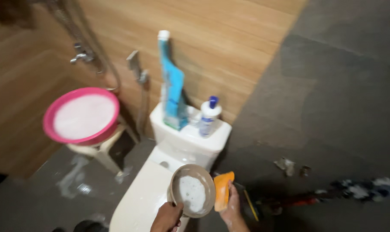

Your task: The person cleans the bathroom walls and shower fixture by scrubbing the tiled surfaces with a soapy sponge and rinsing with water from a bucket.

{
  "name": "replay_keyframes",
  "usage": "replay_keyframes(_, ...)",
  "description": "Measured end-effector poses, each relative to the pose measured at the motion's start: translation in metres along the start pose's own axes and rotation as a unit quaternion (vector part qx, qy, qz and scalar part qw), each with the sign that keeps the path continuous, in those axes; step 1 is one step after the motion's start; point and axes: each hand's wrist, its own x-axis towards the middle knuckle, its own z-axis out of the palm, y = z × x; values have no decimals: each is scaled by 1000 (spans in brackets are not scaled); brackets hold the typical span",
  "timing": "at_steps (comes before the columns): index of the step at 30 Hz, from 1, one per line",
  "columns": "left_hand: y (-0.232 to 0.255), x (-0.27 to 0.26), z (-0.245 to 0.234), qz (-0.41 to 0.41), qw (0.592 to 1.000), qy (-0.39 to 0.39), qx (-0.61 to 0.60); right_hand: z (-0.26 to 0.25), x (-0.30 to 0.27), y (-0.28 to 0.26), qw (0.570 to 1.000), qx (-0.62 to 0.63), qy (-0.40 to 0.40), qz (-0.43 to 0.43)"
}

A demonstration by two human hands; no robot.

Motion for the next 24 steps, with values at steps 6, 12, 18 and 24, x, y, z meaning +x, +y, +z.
replay_keyframes(6,-13,-40,-79,70,990,53,109,11,-7,99,997,-68,13,22)
replay_keyframes(12,16,-98,-151,180,922,127,318,48,-16,198,982,-166,-85,-14)
replay_keyframes(18,65,-114,-196,269,887,131,351,137,15,219,970,-233,-55,-36)
replay_keyframes(24,110,-129,-211,298,891,120,319,151,32,193,948,-313,-17,-51)
